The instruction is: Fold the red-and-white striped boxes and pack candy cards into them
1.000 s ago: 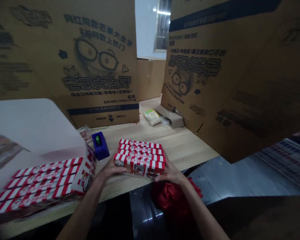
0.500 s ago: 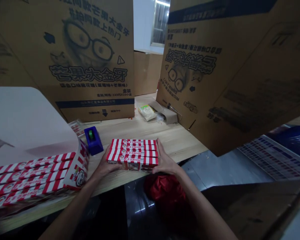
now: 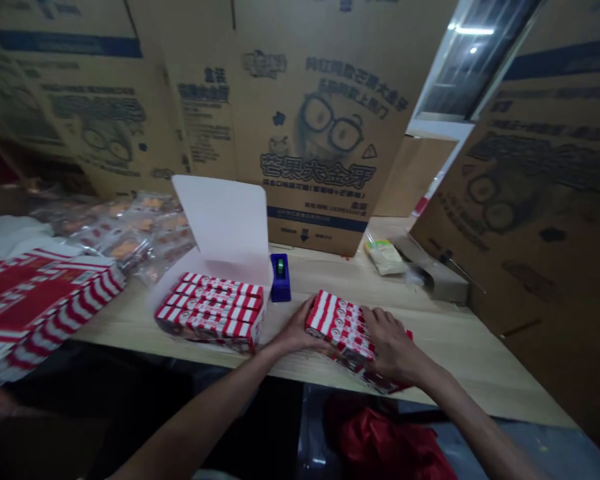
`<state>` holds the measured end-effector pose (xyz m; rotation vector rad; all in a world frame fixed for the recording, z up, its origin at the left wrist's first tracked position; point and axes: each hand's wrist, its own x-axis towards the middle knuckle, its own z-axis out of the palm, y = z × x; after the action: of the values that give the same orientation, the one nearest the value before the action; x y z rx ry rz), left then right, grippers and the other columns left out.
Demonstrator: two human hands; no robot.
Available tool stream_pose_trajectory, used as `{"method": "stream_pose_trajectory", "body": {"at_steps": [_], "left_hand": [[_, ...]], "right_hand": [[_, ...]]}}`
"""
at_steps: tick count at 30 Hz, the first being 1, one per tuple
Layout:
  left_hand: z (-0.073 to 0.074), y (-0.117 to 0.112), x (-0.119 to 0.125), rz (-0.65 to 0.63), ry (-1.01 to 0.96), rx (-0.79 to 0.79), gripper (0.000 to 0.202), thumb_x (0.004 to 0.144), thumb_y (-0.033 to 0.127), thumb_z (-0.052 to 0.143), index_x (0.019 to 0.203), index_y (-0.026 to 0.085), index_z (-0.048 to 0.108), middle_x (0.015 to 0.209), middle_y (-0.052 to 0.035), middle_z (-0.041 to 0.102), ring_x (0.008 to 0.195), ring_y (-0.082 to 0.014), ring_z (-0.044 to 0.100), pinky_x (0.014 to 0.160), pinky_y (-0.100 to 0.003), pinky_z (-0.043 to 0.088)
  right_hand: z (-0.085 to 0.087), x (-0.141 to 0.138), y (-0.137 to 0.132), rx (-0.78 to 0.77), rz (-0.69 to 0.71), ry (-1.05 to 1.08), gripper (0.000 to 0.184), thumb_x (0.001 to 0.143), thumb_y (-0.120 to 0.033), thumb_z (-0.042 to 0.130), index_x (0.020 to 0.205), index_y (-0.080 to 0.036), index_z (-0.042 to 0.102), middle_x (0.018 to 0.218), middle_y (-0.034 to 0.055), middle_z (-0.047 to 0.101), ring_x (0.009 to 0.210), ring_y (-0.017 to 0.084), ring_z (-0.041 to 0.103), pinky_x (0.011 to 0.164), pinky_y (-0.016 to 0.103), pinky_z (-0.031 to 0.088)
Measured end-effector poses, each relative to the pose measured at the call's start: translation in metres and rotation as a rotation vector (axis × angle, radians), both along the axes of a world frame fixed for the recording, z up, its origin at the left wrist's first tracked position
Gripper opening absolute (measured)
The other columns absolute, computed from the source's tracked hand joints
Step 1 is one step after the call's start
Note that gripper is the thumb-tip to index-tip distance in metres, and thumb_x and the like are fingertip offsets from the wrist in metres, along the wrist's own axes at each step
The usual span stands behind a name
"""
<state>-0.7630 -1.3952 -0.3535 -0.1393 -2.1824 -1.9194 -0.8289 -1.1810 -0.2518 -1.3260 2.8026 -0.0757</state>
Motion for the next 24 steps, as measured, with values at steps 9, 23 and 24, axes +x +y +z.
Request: {"method": "stream_pose_trajectory", "body": {"at_steps": [9, 23, 24], "left_hand": [[0.095, -0.107, 0.160, 0.225, 0.293, -0.766, 0.061, 0.083, 0.049, 0.062, 0.132, 0.015, 0.050, 0.136, -0.0183, 0.054, 0.129, -0.0317, 0.046, 0.109, -0.049, 0.036], [0.065, -0.181, 0.166, 0.375, 0.009, -1.195, 0.077, 0.087, 0.068, 0.033, 0.136, 0.010, 0.045, 0.141, -0.0207, 0.047, 0.136, -0.0364, 0.034, 0.113, -0.054, 0.018], [0.063, -0.181, 0.167, 0.386, 0.018, -1.191, 0.079, 0.087, 0.069, 0.031, 0.136, 0.009, 0.045, 0.141, -0.0215, 0.047, 0.136, -0.0372, 0.033, 0.113, -0.055, 0.017]], "right_hand": [[0.077, 0.005, 0.033, -0.380, -0.167, -0.085, 0.096, 0.053, -0.053, 0.079, 0.136, -0.044, 0.033, 0.132, 0.0114, 0.054, 0.112, 0.046, 0.056, 0.091, 0.061, 0.050], [0.161, 0.050, -0.287, -0.295, 0.411, -0.618, 0.094, 0.053, -0.031, 0.086, 0.138, -0.024, 0.046, 0.138, 0.0054, 0.053, 0.121, 0.033, 0.052, 0.105, 0.049, 0.041], [0.156, 0.043, -0.298, -0.256, 0.410, -0.637, 0.093, 0.053, -0.030, 0.086, 0.137, -0.024, 0.047, 0.137, 0.0056, 0.053, 0.120, 0.033, 0.053, 0.105, 0.049, 0.042]]}}
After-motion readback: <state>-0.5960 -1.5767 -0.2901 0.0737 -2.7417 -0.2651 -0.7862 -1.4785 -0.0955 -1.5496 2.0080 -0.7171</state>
